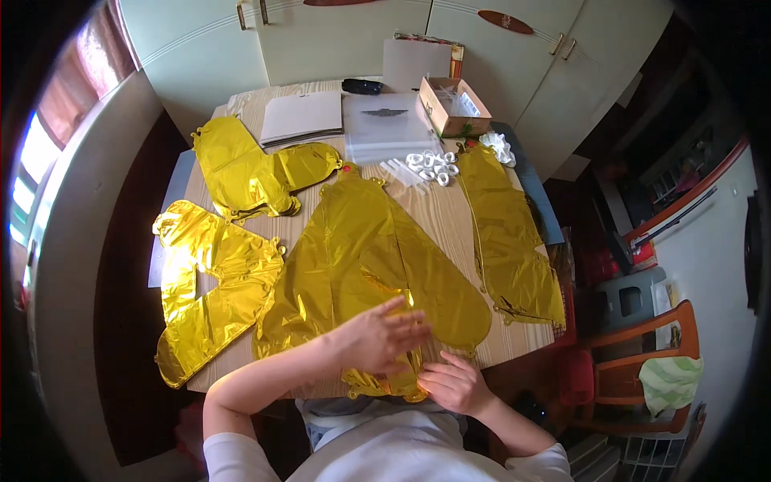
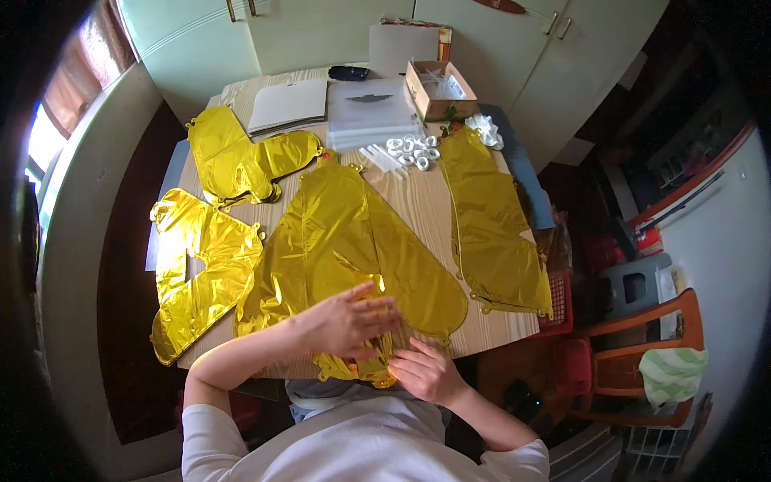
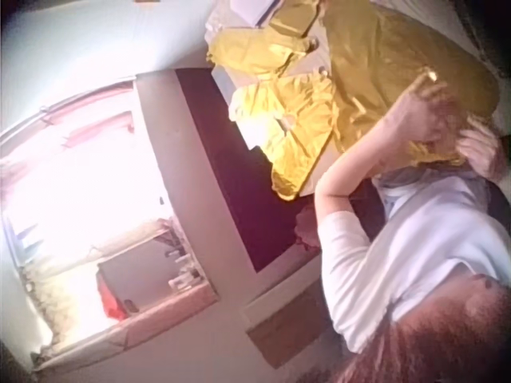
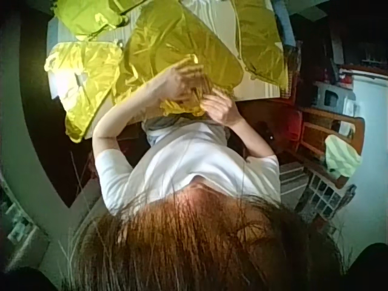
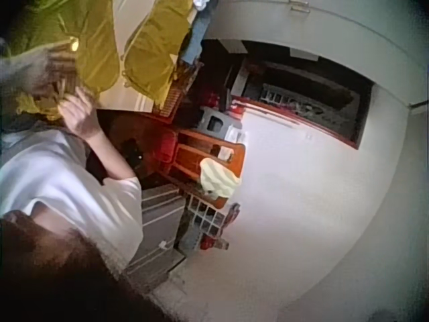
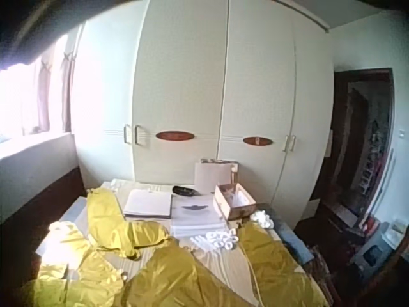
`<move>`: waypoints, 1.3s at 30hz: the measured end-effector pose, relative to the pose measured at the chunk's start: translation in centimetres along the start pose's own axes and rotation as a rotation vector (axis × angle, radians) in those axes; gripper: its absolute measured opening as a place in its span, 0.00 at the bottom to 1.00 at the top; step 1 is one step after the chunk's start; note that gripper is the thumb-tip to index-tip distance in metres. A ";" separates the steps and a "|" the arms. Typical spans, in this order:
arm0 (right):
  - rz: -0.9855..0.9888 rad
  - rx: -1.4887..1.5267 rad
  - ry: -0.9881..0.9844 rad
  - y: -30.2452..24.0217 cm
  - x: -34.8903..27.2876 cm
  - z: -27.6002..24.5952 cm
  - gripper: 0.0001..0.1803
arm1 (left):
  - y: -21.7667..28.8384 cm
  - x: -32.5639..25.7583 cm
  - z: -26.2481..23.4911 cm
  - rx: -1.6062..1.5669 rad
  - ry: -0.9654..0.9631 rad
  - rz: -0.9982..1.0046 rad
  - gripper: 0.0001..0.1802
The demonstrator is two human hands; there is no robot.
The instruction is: Folding gold foil letter balloons and placing them into retail packaging cards and sleeves.
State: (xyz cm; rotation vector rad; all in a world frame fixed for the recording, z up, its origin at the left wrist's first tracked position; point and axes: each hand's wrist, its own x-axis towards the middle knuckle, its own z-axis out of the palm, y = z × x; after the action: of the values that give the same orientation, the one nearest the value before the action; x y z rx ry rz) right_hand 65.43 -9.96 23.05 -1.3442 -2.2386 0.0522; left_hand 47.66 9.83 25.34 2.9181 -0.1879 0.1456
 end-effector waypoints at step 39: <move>0.117 -0.147 -0.339 14.1 14.0 2.7 0.28 | 0.2 -0.4 1.3 0.202 0.041 -0.340 0.48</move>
State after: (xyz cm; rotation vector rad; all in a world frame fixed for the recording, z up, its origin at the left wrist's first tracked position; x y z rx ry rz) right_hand 70.44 9.43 22.44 -1.6491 -2.4777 0.1720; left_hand 47.39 9.40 24.12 3.0872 0.3490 0.1768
